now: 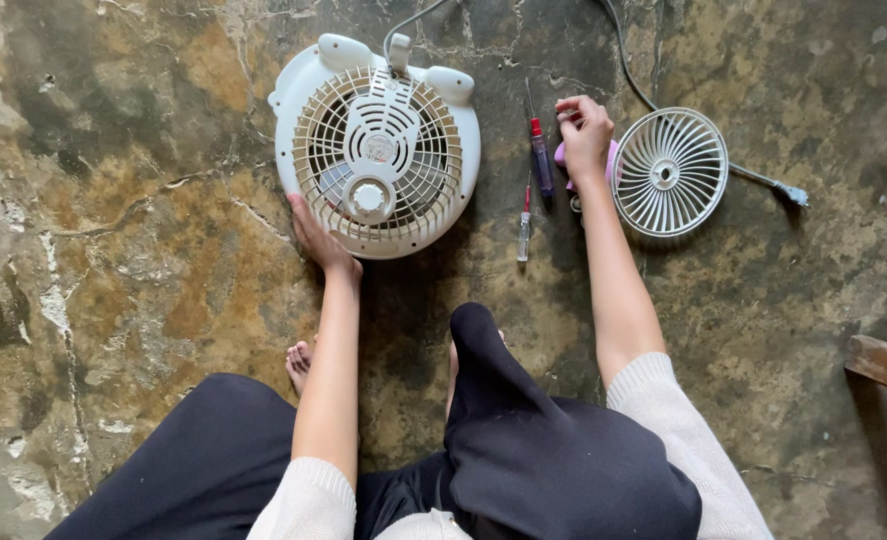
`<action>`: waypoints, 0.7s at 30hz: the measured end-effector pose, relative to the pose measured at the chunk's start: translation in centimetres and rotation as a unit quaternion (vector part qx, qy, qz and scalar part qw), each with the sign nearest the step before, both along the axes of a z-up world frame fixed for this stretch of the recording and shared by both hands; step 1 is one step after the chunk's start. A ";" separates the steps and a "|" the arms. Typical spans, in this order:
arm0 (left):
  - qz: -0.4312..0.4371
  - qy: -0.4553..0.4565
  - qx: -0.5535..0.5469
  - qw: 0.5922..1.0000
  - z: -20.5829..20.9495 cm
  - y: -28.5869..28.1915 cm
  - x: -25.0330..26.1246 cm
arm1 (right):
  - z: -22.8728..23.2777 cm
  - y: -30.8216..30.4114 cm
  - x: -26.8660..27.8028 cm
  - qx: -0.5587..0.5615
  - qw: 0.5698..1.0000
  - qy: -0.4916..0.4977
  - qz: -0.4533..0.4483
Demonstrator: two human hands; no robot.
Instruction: The person sits on the floor and uses a screwdriver to remove screws from the front grille of a white electric fan. They repeatedly loosen and remove screws around the grille perimeter, occasionally lifting the fan to access different sides.
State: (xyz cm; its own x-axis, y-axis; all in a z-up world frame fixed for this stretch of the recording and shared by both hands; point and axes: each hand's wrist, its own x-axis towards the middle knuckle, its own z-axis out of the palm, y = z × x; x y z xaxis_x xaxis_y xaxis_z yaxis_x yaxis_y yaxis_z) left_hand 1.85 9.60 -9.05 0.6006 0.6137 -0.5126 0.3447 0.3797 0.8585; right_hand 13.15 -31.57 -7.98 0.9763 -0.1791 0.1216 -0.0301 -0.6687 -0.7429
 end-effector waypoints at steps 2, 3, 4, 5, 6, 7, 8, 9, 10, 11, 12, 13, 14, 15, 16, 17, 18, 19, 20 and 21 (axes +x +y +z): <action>0.004 -0.023 0.008 1.000 -0.9 -0.2 -0.1 | 0.8 -0.5 -0.3 0.046 0.999 0.020 -0.008; 0.003 -0.044 0.004 0.999 -1.3 -0.4 -0.1 | 1.3 -0.7 -0.6 0.026 0.999 0.023 -0.004; 0.003 -0.065 0.002 0.998 -1.6 -0.4 -0.1 | 1.9 -0.9 -1.2 0.007 1.000 0.026 0.001; -0.010 -0.025 0.038 0.999 -1.8 -0.6 -0.4 | 2.4 -1.0 -2.0 -0.011 0.999 0.029 0.007; -0.020 0.015 0.075 0.997 -2.0 -0.9 -0.7 | 2.8 -0.8 -2.7 -0.037 0.997 0.061 0.029; -0.030 0.055 0.111 0.992 -2.1 -1.2 -0.8 | 3.1 -0.6 -3.7 -0.063 0.992 0.092 0.051; -0.030 0.056 0.177 0.982 -2.2 -1.4 -1.3 | 3.1 -0.3 -5.0 -0.088 0.985 0.126 0.075; -0.031 0.057 0.242 0.968 -2.3 -1.6 -1.7 | 2.9 0.4 -5.9 -0.132 0.980 0.118 0.087; -0.034 0.055 0.305 0.950 -2.5 -1.9 -1.7 | 2.6 1.0 -6.6 -0.177 0.974 0.107 0.097; -0.035 0.051 0.309 0.949 -2.6 -2.2 -1.7 | 2.3 1.7 -7.0 -0.222 0.964 0.095 0.107; -0.037 0.049 0.313 0.948 -2.6 -2.6 -1.9 | 2.0 2.3 -7.3 -0.233 0.964 0.088 0.092; -0.039 0.046 0.317 0.946 -2.7 -3.0 -2.0 | 1.8 2.9 -7.5 -0.244 0.963 0.081 0.077; -0.021 0.027 0.297 0.954 -2.8 -3.5 -2.1 | 1.8 3.4 -7.4 -0.256 0.962 0.072 0.062; -0.002 0.008 0.276 0.961 -2.9 -4.1 -2.2 | 2.1 3.7 -7.1 -0.249 0.961 0.111 0.042; 0.016 -0.012 0.256 0.967 -3.0 -4.5 -2.2 | 2.6 4.2 -6.7 -0.242 0.959 0.148 0.021; 0.012 -0.010 0.297 0.955 -3.2 -4.8 -2.1 | 3.4 4.7 -6.3 -0.234 0.955 0.185 0.001; 0.008 -0.003 0.337 0.941 -3.4 -5.1 -2.8 | 4.7 5.0 -6.5 -0.202 0.962 0.183 0.000; 0.003 0.004 0.377 0.926 -3.6 -5.2 -3.4 | 6.4 4.9 -6.5 -0.170 0.969 0.180 -0.001; 0.003 0.007 0.366 0.931 -3.8 -5.5 -3.6 | 8.4 4.8 -6.2 -0.138 0.975 0.175 -0.004; 0.003 0.010 0.355 0.935 -3.9 -5.7 -3.8 | 10.6 4.7 -7.0 -0.134 0.987 0.090 0.016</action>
